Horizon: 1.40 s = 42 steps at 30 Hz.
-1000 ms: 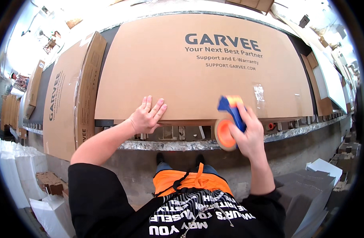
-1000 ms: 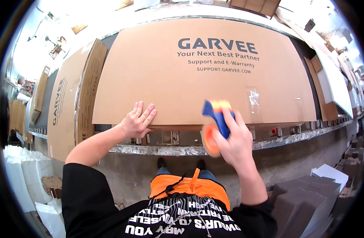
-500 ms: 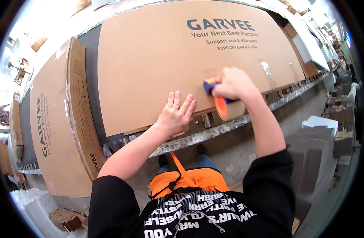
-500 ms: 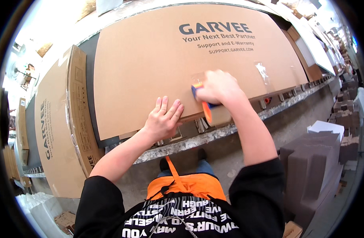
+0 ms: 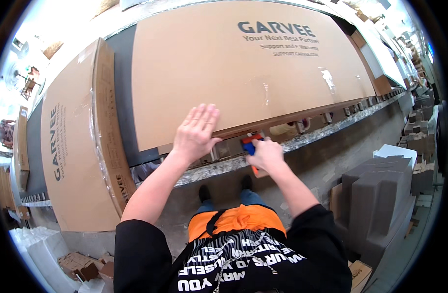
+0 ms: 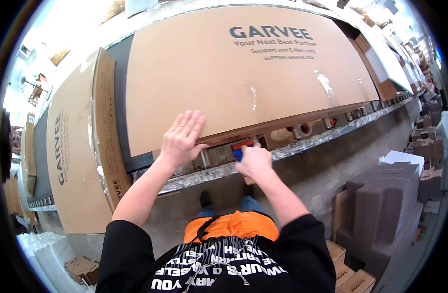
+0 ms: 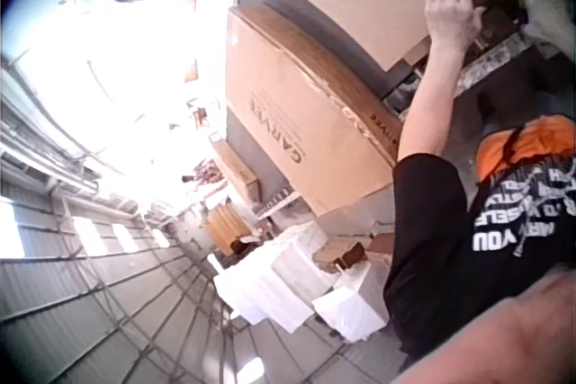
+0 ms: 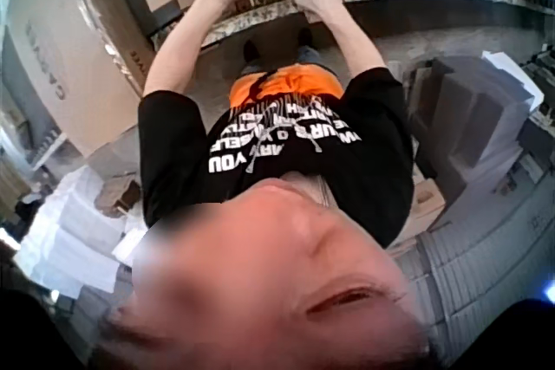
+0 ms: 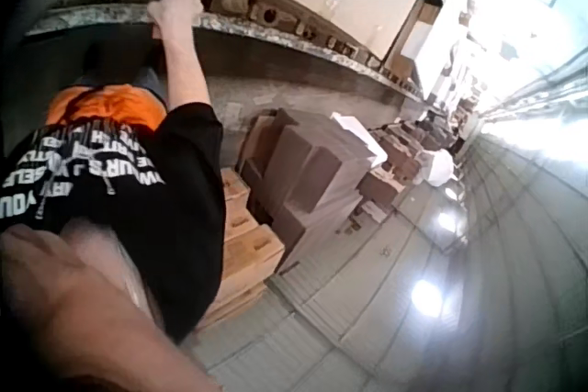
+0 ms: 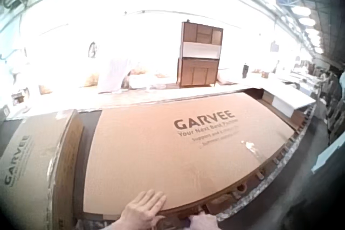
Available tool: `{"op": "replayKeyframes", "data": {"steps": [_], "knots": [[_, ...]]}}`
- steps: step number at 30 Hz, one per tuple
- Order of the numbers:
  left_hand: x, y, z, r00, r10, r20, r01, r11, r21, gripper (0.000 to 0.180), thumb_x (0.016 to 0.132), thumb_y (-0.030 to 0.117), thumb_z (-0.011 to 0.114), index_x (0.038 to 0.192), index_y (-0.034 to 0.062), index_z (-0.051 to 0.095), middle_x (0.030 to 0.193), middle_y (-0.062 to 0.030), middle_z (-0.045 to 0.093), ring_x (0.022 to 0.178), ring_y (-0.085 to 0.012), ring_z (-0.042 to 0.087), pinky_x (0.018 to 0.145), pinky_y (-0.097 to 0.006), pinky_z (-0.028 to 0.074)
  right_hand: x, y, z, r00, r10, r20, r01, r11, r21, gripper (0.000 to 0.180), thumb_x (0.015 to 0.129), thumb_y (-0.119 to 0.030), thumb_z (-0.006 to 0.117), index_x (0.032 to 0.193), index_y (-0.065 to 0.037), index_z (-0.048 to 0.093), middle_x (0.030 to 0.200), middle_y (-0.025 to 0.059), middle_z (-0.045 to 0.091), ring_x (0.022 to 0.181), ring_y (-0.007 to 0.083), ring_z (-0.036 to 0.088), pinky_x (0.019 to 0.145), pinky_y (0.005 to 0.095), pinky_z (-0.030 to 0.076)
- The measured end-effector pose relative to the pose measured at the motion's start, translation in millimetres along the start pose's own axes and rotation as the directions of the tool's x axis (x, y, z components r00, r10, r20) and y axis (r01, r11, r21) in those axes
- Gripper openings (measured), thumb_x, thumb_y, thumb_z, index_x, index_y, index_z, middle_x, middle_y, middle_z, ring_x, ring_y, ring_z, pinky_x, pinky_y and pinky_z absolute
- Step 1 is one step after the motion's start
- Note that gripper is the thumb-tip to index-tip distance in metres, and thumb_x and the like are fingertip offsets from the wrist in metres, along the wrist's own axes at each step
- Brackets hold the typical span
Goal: The person picks up a white panel, places it into a cardboard box on a conveyor belt, and seals the box using a tape dispenser.
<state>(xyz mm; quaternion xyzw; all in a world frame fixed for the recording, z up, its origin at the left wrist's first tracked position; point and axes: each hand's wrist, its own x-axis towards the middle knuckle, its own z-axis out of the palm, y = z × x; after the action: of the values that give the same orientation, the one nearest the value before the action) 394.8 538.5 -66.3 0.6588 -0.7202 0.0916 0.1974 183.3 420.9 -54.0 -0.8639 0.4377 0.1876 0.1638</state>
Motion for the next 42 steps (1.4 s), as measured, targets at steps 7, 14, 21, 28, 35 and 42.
{"op": "replayKeyframes", "data": {"steps": [7, 14, 21, 28, 35, 42], "knots": [[-45.5, -35.3, -5.8, 0.979, -0.159, -0.124, 0.165, 0.986, 0.037, 0.078, 0.066, 0.041, 0.083, 0.128, -0.0007, 0.060, 0.135, -0.0190, 0.058, 0.129, -0.0335, 0.054, 0.111, -0.045, 0.040, -49.2, -87.6, -121.0, 0.826, -0.296, -0.479, 0.359, 0.932, 0.042, 0.041, 0.075, -0.038, 0.065, 0.106, -0.012, 0.069, 0.094, 0.0204, 0.063, 0.084, 0.0402, 0.068, 0.076, 0.0492, 0.056], [-48.1, -28.0, 18.3, 0.925, -0.156, -0.347, 0.113, 0.984, -0.141, 0.058, 0.065, 0.033, 0.084, 0.113, 0.0030, 0.070, 0.120, -0.0166, 0.068, 0.115, -0.0316, 0.064, 0.104, -0.043, 0.048, 37.0, -163.0, -165.8, 0.974, -0.096, -0.205, 0.106, 0.994, 0.036, 0.032, 0.077, -0.033, 0.062, 0.091, -0.005, 0.073, 0.093, 0.0214, 0.072, 0.092, 0.0350, 0.070, 0.081, 0.0427, 0.056], [-66.6, -41.3, 13.2, 0.926, -0.187, -0.328, 0.153, 0.980, -0.127, 0.050, 0.069, 0.031, 0.083, 0.109, 0.0036, 0.071, 0.118, -0.0158, 0.069, 0.113, -0.0300, 0.065, 0.103, -0.043, 0.049, -51.4, -134.4, -60.6, 0.995, -0.066, 0.071, 0.072, 0.994, -0.078, 0.041, 0.071, -0.033, 0.066, 0.098, -0.002, 0.071, 0.099, 0.0233, 0.069, 0.094, 0.0352, 0.070, 0.086, 0.0421, 0.056], [-49.0, -24.1, 8.5, 0.943, -0.167, -0.287, 0.160, 0.986, -0.048, 0.054, 0.078, 0.040, 0.077, 0.118, 0.0033, 0.069, 0.122, -0.0180, 0.067, 0.115, -0.0327, 0.064, 0.102, -0.044, 0.049, 3.0, -145.5, 43.5, 0.969, -0.246, -0.005, 0.240, 0.951, -0.196, 0.020, 0.065, -0.021, 0.071, 0.079, -0.009, 0.077, 0.079, 0.0099, 0.072, 0.087, 0.0292, 0.069, 0.077, 0.0366, 0.057], [-49.9, -39.8, -1.8, 0.799, -0.550, -0.243, 0.393, 0.784, -0.481, 0.042, 0.076, 0.034, 0.083, 0.099, 0.0000, 0.075, 0.103, -0.0139, 0.074, 0.103, -0.0267, 0.071, 0.096, -0.039, 0.053, -46.2, -48.2, 8.0, 0.543, -0.682, -0.491, 0.724, 0.676, -0.138, 0.065, 0.063, -0.023, 0.075, 0.127, -0.020, 0.061, 0.128, 0.0199, 0.053, 0.079, 0.0320, 0.065, 0.067, 0.0393, 0.056], [-28.3, 92.7, -16.4, 0.751, -0.537, 0.384, 0.083, -0.499, -0.862, 0.043, 0.095, 0.034, 0.067, 0.119, -0.0019, 0.064, 0.108, -0.0090, 0.070, 0.096, -0.0141, 0.066, 0.084, -0.028, 0.053, -45.8, 31.7, -62.2, 0.044, -0.737, -0.674, 0.908, 0.311, -0.281, 0.062, 0.058, -0.015, 0.077, 0.119, -0.024, 0.069, 0.130, 0.0187, 0.058, 0.076, 0.0243, 0.064, 0.065, 0.0350, 0.056]]}}
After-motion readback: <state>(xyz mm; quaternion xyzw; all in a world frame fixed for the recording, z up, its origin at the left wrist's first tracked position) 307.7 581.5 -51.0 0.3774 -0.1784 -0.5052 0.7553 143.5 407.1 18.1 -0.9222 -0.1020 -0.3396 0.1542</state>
